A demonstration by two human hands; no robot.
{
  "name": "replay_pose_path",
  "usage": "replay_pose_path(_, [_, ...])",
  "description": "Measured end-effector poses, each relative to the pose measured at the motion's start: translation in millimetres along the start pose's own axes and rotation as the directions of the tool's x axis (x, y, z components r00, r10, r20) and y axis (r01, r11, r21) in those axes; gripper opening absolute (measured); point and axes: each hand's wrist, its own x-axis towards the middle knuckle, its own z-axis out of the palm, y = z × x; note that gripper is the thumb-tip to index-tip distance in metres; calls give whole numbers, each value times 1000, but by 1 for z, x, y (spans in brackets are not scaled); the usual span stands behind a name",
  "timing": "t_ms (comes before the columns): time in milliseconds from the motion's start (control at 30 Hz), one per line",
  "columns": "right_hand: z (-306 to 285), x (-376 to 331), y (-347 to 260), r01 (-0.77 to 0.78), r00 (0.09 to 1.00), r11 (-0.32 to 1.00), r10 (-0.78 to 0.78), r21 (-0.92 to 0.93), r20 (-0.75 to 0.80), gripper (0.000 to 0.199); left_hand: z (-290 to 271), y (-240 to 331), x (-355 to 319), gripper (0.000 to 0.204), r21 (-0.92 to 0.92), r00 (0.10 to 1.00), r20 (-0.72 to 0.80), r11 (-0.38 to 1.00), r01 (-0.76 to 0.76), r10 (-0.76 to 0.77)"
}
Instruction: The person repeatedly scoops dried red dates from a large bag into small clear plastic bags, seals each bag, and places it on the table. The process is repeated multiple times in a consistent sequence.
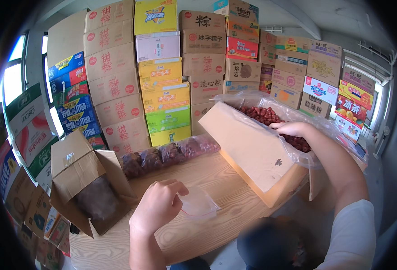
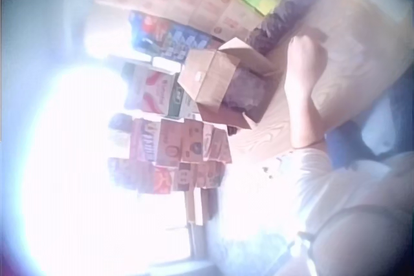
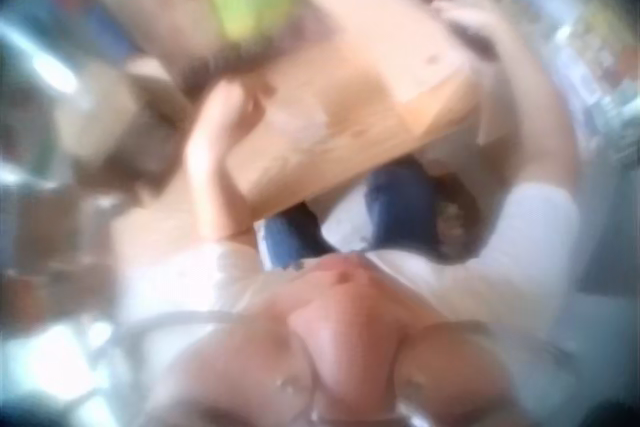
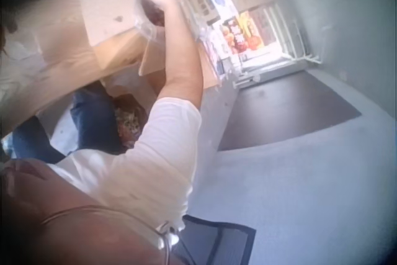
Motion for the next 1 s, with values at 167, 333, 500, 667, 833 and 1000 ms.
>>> replay_pose_path(167, [27,10,-10,-194,964,980,200,52,-174,62,-8,-1,-7,22,-22,999,-47,1000,-11,9])
replay_pose_path(333, [26,12,-12,-179,984,981,180,81,-8,65,-12,1,-10,20,-21,999,-38,1000,-8,7])
replay_pose_path(500, [12,16,13,-53,998,998,53,28,13,62,-10,3,-8,19,-31,999,-47,999,-27,26])
replay_pose_path(667, [19,-23,-30,-101,995,994,100,-34,-18,60,-14,7,-12,20,2,999,-48,1000,-9,9])
replay_pose_path(833, [-9,-32,12,-43,984,992,62,-115,166,68,-10,6,-11,19,-22,998,-43,999,-48,47])
replay_pose_path(1000, [-9,-83,-26,-354,928,935,350,9,126,82,-15,12,-12,15,-22,999,-46,1000,-15,14])
